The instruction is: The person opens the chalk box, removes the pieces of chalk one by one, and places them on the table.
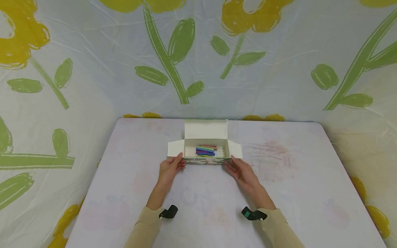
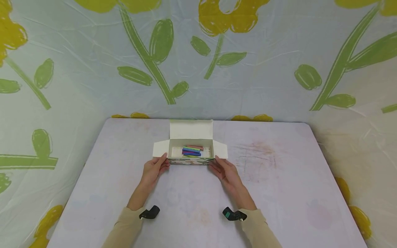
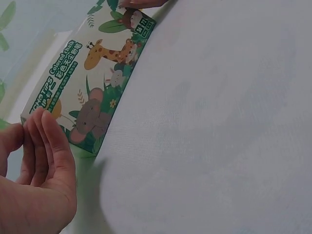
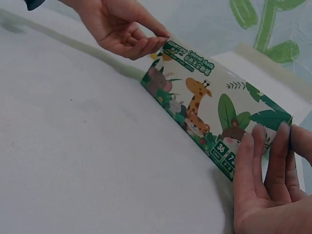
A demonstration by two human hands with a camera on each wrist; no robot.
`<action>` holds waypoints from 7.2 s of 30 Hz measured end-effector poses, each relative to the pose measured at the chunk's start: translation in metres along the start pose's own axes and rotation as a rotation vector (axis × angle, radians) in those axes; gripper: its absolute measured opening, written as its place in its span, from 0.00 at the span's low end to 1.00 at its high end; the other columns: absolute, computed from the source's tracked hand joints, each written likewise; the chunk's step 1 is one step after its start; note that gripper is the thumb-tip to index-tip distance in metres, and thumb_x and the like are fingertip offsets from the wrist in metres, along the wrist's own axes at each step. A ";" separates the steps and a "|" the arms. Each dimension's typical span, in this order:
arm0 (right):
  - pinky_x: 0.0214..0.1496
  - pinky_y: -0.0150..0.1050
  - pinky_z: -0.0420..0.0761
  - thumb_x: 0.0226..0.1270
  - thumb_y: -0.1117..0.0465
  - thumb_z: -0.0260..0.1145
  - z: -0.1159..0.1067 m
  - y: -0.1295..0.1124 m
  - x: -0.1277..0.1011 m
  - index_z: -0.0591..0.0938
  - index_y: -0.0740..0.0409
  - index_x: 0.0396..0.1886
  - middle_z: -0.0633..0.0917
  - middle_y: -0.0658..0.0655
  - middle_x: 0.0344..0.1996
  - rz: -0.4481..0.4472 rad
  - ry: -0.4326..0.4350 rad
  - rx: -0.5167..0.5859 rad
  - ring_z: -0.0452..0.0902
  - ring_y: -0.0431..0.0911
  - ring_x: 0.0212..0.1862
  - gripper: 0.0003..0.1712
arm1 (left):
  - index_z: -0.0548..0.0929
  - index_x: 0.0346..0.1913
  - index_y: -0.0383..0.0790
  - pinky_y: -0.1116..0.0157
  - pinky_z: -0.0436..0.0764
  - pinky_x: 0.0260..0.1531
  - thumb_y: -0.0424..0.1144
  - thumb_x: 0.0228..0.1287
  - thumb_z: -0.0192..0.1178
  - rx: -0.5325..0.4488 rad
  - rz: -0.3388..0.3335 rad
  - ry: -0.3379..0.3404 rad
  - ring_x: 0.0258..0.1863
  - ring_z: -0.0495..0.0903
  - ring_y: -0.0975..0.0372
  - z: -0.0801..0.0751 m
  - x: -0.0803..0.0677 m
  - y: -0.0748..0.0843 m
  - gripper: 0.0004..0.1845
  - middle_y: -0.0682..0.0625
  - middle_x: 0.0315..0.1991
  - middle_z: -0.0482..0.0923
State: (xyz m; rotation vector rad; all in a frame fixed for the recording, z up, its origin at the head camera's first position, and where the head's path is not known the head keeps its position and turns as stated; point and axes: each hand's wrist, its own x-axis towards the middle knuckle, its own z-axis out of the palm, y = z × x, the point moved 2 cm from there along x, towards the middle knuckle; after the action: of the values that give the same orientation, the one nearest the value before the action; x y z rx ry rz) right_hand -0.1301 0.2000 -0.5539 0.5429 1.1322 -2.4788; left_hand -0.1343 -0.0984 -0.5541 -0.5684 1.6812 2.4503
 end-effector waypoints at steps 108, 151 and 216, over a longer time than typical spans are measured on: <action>0.43 0.42 0.83 0.67 0.66 0.71 0.123 -0.034 0.052 0.85 0.68 0.37 0.85 0.58 0.33 -0.324 -0.400 -1.821 0.80 0.48 0.36 0.07 | 0.85 0.46 0.21 0.71 0.86 0.33 0.43 0.76 0.59 0.010 -0.112 -0.014 0.28 0.85 0.65 0.042 -0.007 -0.010 0.21 0.46 0.31 0.87; 0.55 0.36 0.85 0.75 0.52 0.67 0.050 -0.142 0.015 0.76 0.64 0.67 0.84 0.65 0.54 -0.322 -0.190 -1.060 0.86 0.42 0.49 0.29 | 0.85 0.45 0.22 0.71 0.86 0.33 0.43 0.76 0.60 0.023 -0.116 -0.019 0.29 0.85 0.65 0.041 -0.007 -0.007 0.21 0.45 0.32 0.87; 0.39 0.34 0.78 0.79 0.52 0.62 -0.052 -0.131 0.012 0.82 0.69 0.54 0.86 0.69 0.44 -0.466 0.276 -1.473 0.84 0.59 0.44 0.22 | 0.85 0.43 0.23 0.70 0.87 0.33 0.43 0.76 0.60 0.040 -0.117 0.004 0.29 0.85 0.64 0.043 -0.007 -0.006 0.20 0.45 0.32 0.87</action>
State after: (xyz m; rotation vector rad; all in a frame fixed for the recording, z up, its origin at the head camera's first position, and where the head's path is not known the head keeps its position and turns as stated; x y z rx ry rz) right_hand -0.1920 0.3191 -0.5083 0.1276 2.8777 -1.1443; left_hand -0.1360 -0.0559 -0.5436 -0.6477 1.6445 2.3308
